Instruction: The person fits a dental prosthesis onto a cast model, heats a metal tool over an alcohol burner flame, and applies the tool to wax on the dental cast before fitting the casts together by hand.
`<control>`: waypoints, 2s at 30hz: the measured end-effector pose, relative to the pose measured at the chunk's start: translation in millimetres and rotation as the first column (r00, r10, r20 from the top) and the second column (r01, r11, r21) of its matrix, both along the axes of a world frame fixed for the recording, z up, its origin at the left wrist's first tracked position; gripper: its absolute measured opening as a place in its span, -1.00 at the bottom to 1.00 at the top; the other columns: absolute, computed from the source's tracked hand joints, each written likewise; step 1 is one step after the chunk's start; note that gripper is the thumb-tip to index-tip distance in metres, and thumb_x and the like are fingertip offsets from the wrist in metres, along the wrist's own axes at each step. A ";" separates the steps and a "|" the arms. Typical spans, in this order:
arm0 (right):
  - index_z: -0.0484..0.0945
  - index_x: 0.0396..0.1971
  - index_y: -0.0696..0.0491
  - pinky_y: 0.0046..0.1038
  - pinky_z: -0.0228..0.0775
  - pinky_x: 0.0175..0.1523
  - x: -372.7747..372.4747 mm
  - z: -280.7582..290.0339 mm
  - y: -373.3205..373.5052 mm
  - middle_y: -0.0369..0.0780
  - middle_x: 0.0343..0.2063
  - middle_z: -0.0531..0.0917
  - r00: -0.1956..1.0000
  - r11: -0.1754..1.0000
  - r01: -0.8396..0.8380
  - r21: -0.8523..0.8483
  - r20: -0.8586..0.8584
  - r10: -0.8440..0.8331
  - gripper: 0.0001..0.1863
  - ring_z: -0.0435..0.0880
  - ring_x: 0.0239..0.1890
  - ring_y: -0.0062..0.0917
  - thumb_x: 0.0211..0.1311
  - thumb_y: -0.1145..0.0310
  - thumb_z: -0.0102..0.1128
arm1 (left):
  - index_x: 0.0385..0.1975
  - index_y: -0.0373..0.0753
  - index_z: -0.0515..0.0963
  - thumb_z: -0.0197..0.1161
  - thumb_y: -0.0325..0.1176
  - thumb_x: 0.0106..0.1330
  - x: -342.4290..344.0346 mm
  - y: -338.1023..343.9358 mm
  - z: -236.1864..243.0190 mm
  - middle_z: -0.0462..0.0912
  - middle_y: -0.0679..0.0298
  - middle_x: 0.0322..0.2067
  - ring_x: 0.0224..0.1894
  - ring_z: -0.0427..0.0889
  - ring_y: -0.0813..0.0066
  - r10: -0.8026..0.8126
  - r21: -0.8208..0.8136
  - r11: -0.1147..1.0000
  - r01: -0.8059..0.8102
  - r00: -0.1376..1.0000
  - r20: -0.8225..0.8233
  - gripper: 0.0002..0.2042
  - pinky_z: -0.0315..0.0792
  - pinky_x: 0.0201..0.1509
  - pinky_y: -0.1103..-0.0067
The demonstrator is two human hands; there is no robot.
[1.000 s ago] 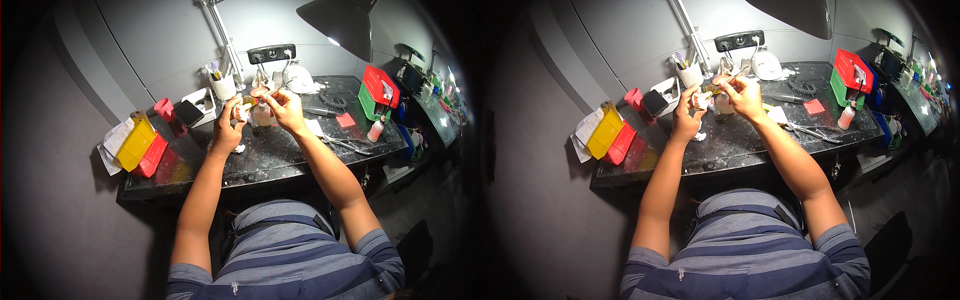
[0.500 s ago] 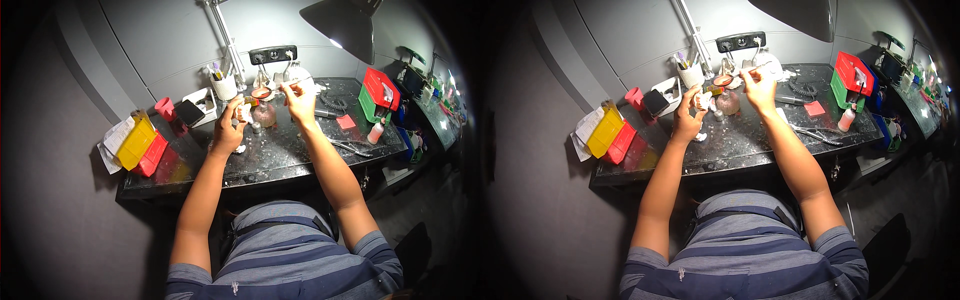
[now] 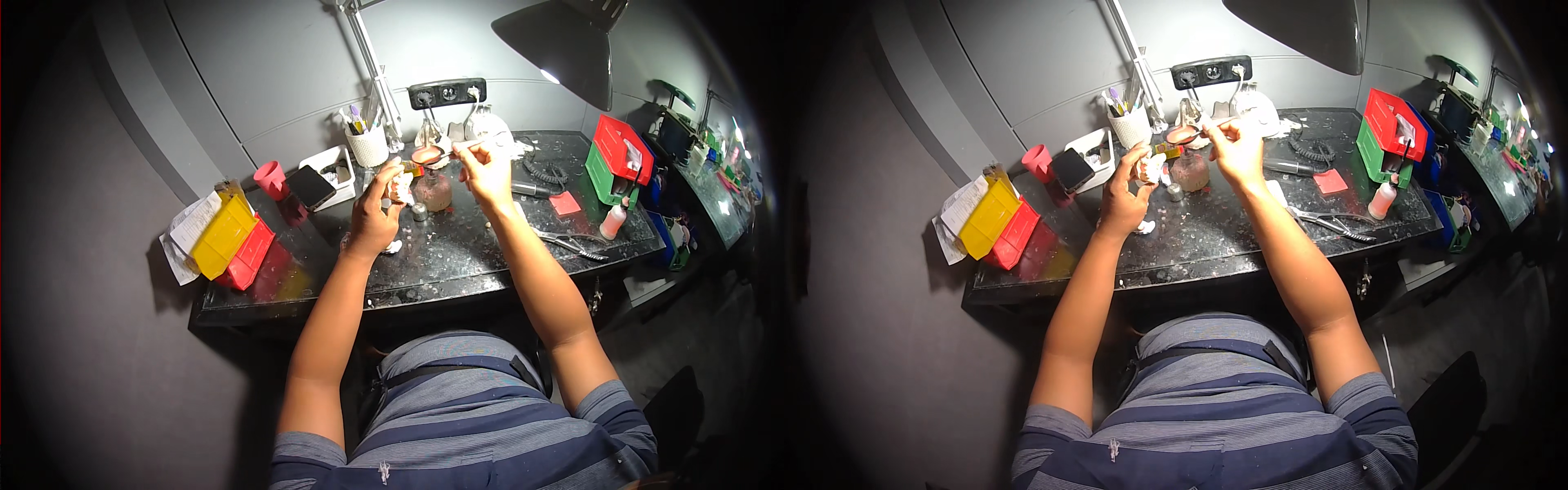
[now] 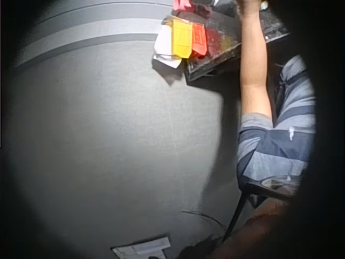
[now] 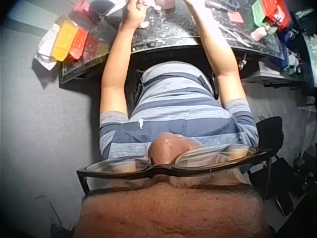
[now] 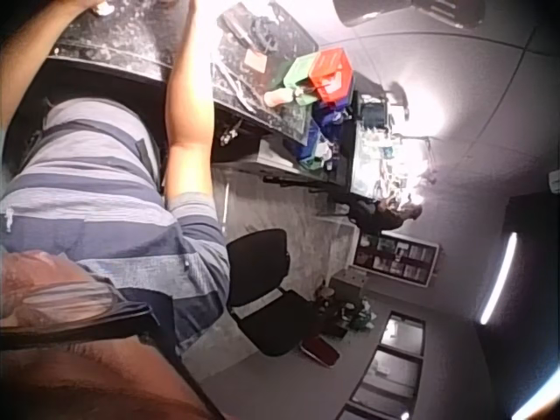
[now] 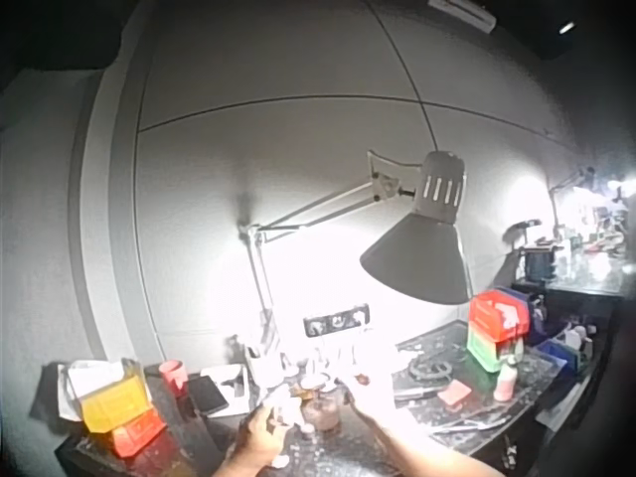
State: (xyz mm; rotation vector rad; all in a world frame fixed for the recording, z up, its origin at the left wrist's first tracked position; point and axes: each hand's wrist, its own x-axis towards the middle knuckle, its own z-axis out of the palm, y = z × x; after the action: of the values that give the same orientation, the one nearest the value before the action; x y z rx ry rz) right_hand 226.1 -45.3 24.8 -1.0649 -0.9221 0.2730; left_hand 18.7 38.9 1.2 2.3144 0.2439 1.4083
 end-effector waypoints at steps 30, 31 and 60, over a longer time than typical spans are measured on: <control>0.67 -0.47 0.19 -0.61 0.35 -0.54 18.4 -5.1 6.1 -0.25 -0.58 0.69 0.973 0.977 0.211 0.023 0.095 -0.212 -0.80 0.54 -0.66 -0.69 0.22 0.35 0.37 | 0.16 -0.22 0.41 0.35 -0.75 -0.01 0.7 -6.9 6.8 0.51 0.09 0.19 0.09 0.63 0.32 0.038 0.037 0.999 -0.038 0.999 0.004 -0.36 0.48 0.15 0.51; 0.67 -0.47 0.19 -0.61 0.35 -0.54 21.5 -7.1 8.3 -0.25 -0.58 0.69 0.972 0.977 0.213 0.023 0.096 -0.214 -0.80 0.54 -0.66 -0.69 0.22 0.35 0.37 | 0.16 -0.22 0.41 0.36 -0.74 -0.01 1.4 -7.7 7.0 0.52 0.09 0.19 0.10 0.62 0.30 0.040 0.052 0.998 -0.040 0.999 0.010 -0.36 0.48 0.16 0.50; 0.61 -0.44 0.17 -0.66 0.28 -0.58 -23.6 -9.6 -4.8 -0.34 -0.60 0.62 0.970 0.999 -0.035 -0.032 0.241 0.042 -0.78 0.45 -0.66 -0.80 0.30 0.33 0.33 | 0.17 -0.26 0.41 0.37 -0.73 -0.03 -0.4 -11.8 10.7 0.51 0.04 0.19 0.20 0.56 0.22 0.017 0.041 0.999 -0.016 1.000 -0.018 -0.34 0.44 0.24 0.48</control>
State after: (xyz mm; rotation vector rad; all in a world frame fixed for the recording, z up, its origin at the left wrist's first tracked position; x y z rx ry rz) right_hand 202.6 -50.0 15.2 -1.1226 -1.1616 0.1905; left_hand 18.3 27.1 12.0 2.3649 0.2419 1.4125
